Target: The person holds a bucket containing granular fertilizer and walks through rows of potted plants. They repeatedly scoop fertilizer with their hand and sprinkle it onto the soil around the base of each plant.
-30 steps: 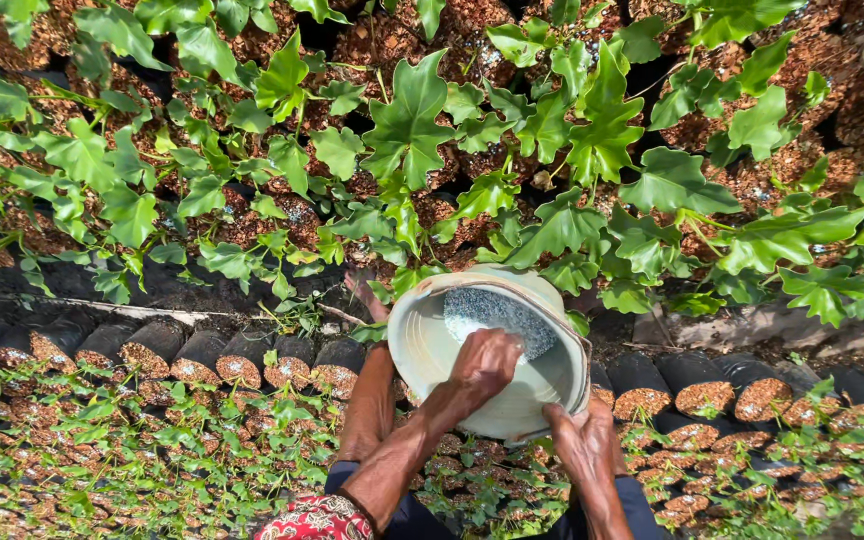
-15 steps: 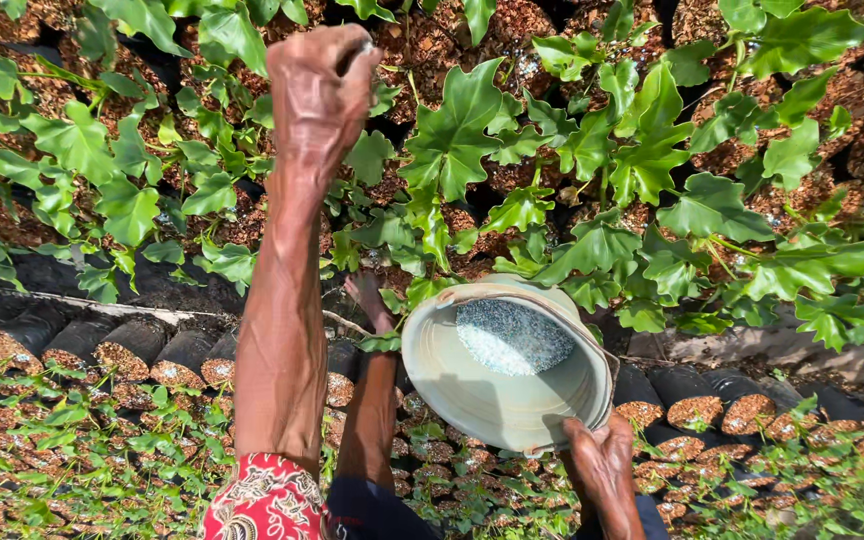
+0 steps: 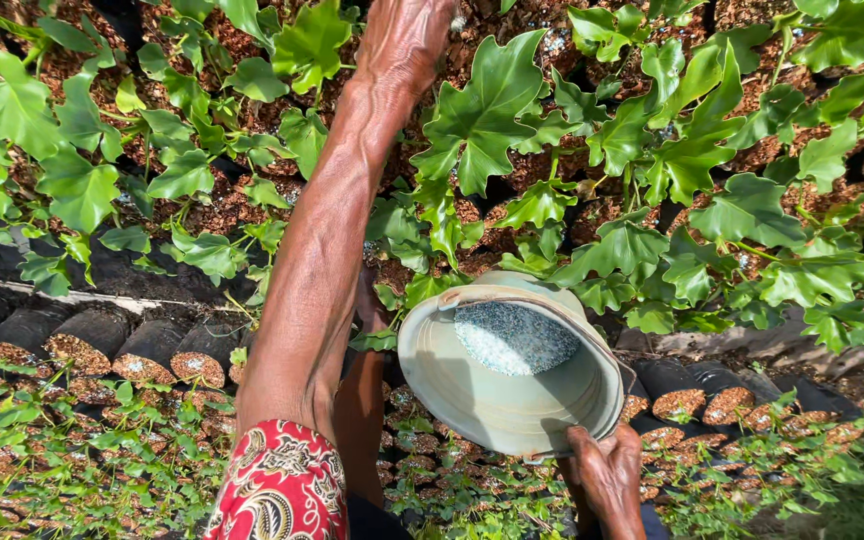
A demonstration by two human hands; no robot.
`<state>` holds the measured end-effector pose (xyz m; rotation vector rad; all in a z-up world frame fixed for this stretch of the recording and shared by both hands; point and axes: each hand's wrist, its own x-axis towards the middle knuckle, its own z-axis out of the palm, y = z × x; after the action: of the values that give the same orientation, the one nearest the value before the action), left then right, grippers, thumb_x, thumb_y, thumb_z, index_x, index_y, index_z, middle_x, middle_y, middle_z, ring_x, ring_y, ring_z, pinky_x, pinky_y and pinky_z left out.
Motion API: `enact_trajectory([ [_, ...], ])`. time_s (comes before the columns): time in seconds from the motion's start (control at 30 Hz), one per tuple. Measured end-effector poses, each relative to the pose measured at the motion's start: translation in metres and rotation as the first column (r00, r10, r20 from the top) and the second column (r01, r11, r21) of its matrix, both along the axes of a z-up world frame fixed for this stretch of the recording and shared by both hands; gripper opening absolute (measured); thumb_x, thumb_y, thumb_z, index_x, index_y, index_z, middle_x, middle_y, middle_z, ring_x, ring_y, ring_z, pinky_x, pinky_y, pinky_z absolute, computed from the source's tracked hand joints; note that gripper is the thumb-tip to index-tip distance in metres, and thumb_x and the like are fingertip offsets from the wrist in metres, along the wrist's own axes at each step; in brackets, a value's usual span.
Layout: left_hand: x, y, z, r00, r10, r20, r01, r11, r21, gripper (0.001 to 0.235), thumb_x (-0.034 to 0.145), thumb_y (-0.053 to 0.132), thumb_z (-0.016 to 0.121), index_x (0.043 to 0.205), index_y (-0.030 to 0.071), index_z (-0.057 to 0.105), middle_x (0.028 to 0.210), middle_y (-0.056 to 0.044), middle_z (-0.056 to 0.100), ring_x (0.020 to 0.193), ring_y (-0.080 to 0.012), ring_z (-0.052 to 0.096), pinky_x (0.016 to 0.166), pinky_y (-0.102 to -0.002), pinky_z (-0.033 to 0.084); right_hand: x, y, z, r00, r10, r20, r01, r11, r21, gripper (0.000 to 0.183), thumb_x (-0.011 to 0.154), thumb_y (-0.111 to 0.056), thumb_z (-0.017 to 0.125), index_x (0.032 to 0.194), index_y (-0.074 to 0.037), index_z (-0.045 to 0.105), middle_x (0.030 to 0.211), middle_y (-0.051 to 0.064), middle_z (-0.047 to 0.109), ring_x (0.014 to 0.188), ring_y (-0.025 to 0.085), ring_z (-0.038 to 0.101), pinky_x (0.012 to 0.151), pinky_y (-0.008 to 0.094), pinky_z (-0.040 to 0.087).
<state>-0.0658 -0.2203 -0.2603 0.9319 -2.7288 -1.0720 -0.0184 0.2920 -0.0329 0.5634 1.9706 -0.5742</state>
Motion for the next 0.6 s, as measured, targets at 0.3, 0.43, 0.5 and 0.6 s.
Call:
enact_trajectory([
  [0.3,0.094,0.11,0.183,0.977,0.085,-0.196,-0.107,0.989,-0.102,0.01,0.102,0.001,0.065,0.099,-0.006,0.071,0.087,-0.018,0.075,0.073,-0.0262,0.074,0.057,-0.031,0.064,0.007,0.004,-0.007,0.994,0.095,-0.045,-0.094,0.995,0.021,0.012,0.076,-0.011,0.07,0.072,0.0,0.067,0.067,0.005,0.061,0.068,0.018,0.053,0.062,0.04,0.044],
  [0.43,0.132,0.221,0.23,0.997,-0.076,0.006,0.064,0.881,0.469,0.01,0.099,0.005,0.063,0.094,0.007,0.071,0.078,-0.007,0.072,0.058,-0.016,0.065,0.047,-0.031,0.057,0.003,-0.009,0.001,0.995,0.092,-0.027,-0.092,0.995,0.024,0.01,0.077,-0.008,0.068,0.073,0.001,0.068,0.068,0.005,0.064,0.067,0.019,0.055,0.063,0.039,0.045],
  [0.5,0.141,0.288,0.195,0.929,-0.3,0.218,0.188,0.888,0.42,0.011,0.097,0.001,0.061,0.093,0.003,0.071,0.075,-0.01,0.069,0.056,-0.0192,0.065,0.044,-0.034,0.054,0.007,0.002,-0.004,0.994,0.105,-0.032,-0.104,0.994,0.032,0.01,0.077,-0.009,0.068,0.072,0.0,0.066,0.067,0.004,0.061,0.065,0.017,0.053,0.06,0.037,0.043],
  [0.6,0.155,0.364,0.138,0.789,-0.41,0.459,0.356,0.912,0.203,0.012,0.082,0.001,0.07,0.093,0.001,0.072,0.073,-0.009,0.066,0.054,-0.0204,0.065,0.041,-0.035,0.05,0.01,0.013,-0.006,0.99,0.13,-0.051,-0.129,0.991,0.029,0.014,0.076,-0.01,0.069,0.068,-0.003,0.06,0.064,0.001,0.053,0.063,0.014,0.046,0.055,0.036,0.039],
])
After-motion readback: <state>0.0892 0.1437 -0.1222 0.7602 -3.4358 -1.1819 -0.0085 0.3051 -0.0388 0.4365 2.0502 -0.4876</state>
